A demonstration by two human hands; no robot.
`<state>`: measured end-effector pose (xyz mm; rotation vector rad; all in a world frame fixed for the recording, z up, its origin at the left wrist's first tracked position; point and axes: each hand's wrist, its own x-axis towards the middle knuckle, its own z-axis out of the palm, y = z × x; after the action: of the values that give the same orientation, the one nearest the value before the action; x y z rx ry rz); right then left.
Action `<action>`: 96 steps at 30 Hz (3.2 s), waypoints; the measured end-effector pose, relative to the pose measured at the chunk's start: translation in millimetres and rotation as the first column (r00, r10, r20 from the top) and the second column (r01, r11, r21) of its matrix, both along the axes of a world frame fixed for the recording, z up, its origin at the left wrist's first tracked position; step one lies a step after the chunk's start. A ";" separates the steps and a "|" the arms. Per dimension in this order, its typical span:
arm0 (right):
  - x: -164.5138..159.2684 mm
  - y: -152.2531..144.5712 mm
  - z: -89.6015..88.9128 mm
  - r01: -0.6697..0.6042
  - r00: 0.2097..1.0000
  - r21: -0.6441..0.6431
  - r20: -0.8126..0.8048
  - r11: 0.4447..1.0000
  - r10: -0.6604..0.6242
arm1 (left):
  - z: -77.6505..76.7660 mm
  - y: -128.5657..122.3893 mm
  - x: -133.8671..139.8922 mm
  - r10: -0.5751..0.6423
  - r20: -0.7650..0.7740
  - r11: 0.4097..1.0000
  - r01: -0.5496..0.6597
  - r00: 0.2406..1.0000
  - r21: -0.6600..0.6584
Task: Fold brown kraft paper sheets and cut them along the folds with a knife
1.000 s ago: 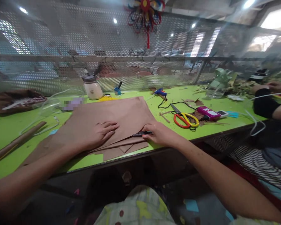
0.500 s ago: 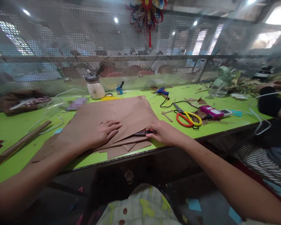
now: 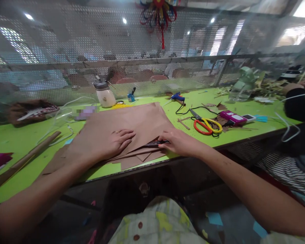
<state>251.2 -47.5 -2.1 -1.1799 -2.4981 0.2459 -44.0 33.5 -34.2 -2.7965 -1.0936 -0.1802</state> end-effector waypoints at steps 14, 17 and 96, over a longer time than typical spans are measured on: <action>-12.9 8.6 -9.2 -0.054 0.998 0.010 -0.014 0.999 0.054 | 1.6 -1.6 2.4 -0.004 0.015 1.000 0.004 1.000 -0.016; -12.9 7.1 -7.7 -0.042 0.999 0.009 -0.005 0.999 0.042 | 4.2 -3.9 3.8 0.003 0.006 1.000 -0.003 1.000 -0.017; -48.8 -3.5 -14.0 -0.087 0.990 0.000 -0.108 0.996 0.086 | 9.3 -22.0 -45.4 0.051 0.054 0.997 -0.048 0.997 -0.062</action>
<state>202.4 -50.9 -16.2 -1.0325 -2.4579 0.3292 -89.5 11.5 -24.9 -2.8304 -1.1991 -0.2248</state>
